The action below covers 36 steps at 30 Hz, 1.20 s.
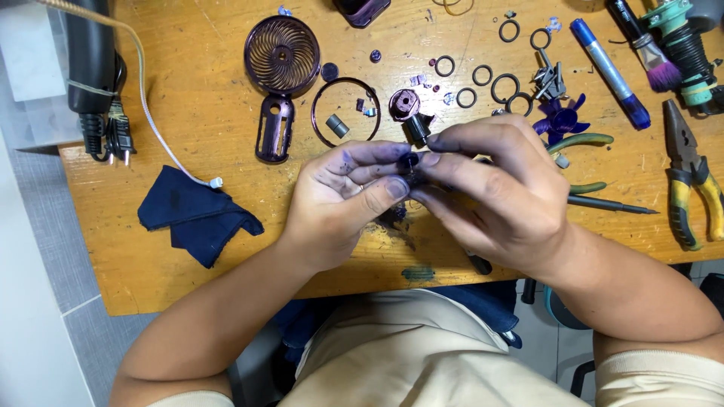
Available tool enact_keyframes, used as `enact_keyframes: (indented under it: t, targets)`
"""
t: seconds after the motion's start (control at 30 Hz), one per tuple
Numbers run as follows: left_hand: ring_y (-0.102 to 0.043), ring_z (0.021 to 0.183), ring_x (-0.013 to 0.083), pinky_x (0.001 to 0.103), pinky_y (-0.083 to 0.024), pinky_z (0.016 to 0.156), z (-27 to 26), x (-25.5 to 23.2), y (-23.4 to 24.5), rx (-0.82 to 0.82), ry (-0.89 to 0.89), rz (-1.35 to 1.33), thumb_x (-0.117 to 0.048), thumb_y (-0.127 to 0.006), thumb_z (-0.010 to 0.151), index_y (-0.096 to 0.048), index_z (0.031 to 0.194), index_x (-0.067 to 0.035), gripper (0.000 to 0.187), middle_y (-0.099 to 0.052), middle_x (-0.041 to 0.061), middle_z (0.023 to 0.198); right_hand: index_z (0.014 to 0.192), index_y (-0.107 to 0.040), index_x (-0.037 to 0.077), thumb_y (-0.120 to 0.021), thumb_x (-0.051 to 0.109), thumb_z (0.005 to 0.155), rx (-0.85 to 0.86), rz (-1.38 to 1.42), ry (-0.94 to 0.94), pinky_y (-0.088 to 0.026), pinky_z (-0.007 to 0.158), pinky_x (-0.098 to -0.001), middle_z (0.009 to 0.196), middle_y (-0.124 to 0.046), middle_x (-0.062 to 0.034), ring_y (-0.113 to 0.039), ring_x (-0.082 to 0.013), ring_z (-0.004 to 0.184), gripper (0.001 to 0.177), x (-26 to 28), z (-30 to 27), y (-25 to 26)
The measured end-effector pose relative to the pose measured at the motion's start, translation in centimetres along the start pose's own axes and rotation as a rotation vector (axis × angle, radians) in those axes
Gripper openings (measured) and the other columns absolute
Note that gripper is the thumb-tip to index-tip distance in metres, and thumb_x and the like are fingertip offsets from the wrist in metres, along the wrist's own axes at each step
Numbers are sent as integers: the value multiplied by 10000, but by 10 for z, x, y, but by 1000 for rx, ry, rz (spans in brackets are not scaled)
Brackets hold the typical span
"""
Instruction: Repairing and assembling small internal components of a hair dryer using a marker and pliers
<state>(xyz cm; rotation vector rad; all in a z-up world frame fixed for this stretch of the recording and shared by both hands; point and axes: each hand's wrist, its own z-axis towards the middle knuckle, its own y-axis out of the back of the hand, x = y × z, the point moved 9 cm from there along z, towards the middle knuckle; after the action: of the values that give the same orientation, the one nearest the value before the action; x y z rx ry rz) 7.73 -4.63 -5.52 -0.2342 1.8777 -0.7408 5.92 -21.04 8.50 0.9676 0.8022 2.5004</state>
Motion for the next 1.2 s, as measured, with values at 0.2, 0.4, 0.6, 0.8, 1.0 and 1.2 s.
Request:
enact_keyframes:
  t: [0.2, 0.4, 0.6, 0.8, 1.0, 1.2]
  targets:
    - [-814, 1242, 226, 340, -666, 1156, -1, 3, -5, 64, 57, -29, -10, -835, 1045, -712, 1443, 44, 420, -830, 220, 1346, 1230, -806, -79, -852, 9, 1115, 6, 17, -1, -594, 877, -468, 1168, -768, -286, -729, -414, 979, 152, 7, 9, 2]
    - [-832, 1186, 380, 466, -709, 1107, -3, -13, -23, 199, 137, -219, -147, -649, 1222, -484, 1700, 23, 533, -809, 236, 1339, 1224, -789, -102, -826, 1, 1104, 36, 65, -10, -615, 917, -463, 1193, -778, -280, -716, -427, 1022, 162, 4, 4, 1]
    - [-831, 1074, 341, 428, -733, 977, 1, 0, -17, 224, 201, -189, -96, -704, 1188, -699, 1495, 48, 339, -797, 247, 1277, 1237, -777, -78, -777, 40, 1119, 53, 106, 3, -571, 926, -475, 1187, -755, -273, -708, -420, 1019, 167, 5, 5, -1]
    - [-804, 1128, 287, 409, -733, 957, 2, 2, -16, 278, 226, -271, -63, -776, 1159, -732, 1439, 24, 296, -795, 208, 1330, 1195, -766, -120, -826, 18, 1080, 35, 152, -9, -601, 928, -469, 1144, -779, -288, -738, -424, 1007, 190, 5, 7, 0]
    - [-828, 1114, 282, 403, -732, 1001, 3, 2, -15, 312, 198, -234, -40, -791, 1147, -709, 1468, 13, 335, -811, 200, 1336, 1214, -747, -101, -877, 32, 1072, 17, 141, -24, -589, 917, -472, 1135, -768, -268, -732, -413, 985, 234, 1, 2, 1]
    - [-823, 1143, 234, 352, -711, 1046, 9, -5, -9, 324, 87, -35, -54, -795, 1141, -773, 1388, -9, 252, -834, 164, 1326, 1242, -772, -122, -898, 70, 1075, 13, 122, 17, -613, 859, -460, 1109, -765, -285, -726, -398, 952, 284, 4, 3, 0]
